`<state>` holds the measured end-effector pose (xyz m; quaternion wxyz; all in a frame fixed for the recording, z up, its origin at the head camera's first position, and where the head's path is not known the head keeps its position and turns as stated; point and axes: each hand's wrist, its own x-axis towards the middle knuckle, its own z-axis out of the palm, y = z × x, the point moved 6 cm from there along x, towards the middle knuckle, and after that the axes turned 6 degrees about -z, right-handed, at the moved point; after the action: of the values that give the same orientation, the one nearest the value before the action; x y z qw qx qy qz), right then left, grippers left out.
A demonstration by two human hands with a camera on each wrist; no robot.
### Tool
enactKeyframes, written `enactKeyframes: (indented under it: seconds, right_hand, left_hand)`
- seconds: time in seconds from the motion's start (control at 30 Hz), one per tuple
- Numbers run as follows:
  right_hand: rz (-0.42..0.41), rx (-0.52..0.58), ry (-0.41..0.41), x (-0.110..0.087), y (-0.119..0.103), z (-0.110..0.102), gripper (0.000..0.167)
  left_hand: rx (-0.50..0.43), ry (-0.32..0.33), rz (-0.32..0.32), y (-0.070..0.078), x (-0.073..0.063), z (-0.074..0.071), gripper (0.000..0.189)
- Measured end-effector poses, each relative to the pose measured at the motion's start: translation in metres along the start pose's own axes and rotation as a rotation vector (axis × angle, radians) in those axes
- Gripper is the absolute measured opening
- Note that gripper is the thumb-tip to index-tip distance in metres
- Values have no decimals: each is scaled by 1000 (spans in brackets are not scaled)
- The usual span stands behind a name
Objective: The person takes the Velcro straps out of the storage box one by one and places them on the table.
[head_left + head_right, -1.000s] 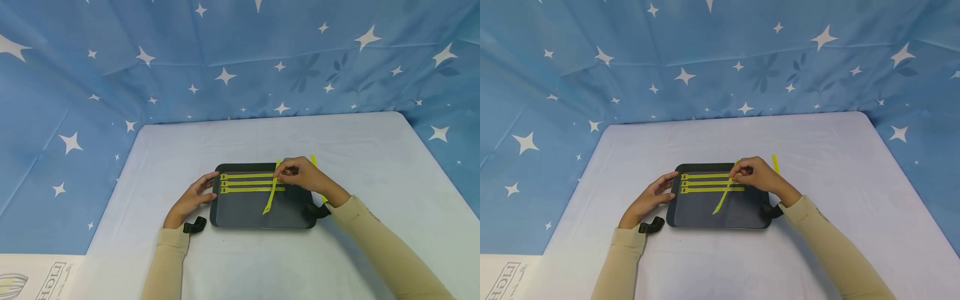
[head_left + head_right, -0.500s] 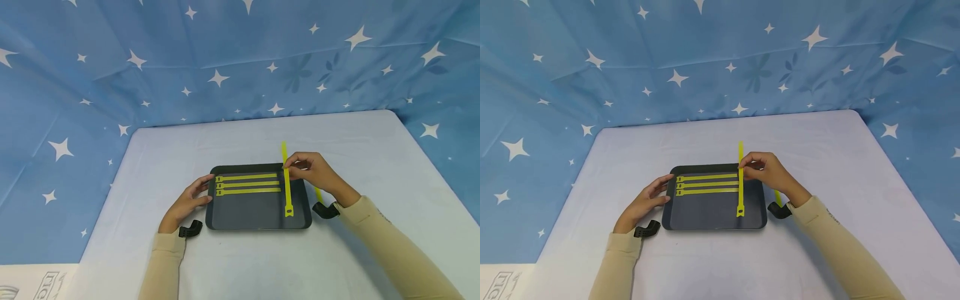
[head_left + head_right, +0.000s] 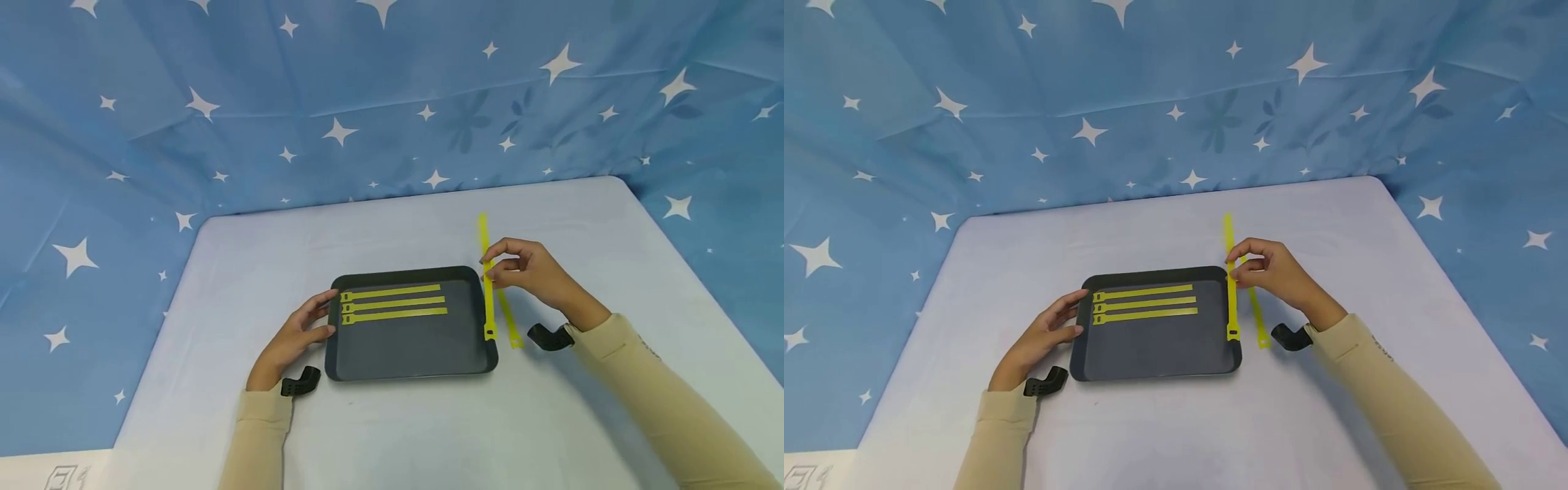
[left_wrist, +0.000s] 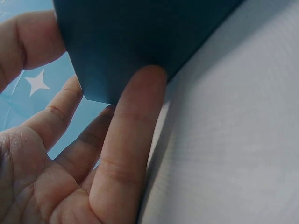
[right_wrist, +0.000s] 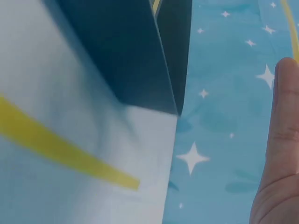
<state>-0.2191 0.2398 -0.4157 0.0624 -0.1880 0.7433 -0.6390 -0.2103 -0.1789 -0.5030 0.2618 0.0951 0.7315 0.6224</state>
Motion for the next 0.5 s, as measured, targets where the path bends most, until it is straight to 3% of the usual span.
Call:
enactKeyframes:
  seconds: [0.27,0.5]
  right_hand:
    - [-7,117,51,-9,0,-24,25]
    - [59,31,40,-16,5,-44,23]
  left_hand:
    - [-13,-23,55,1,-2,1,73]
    - [-12,-23,59,1,0,1,73]
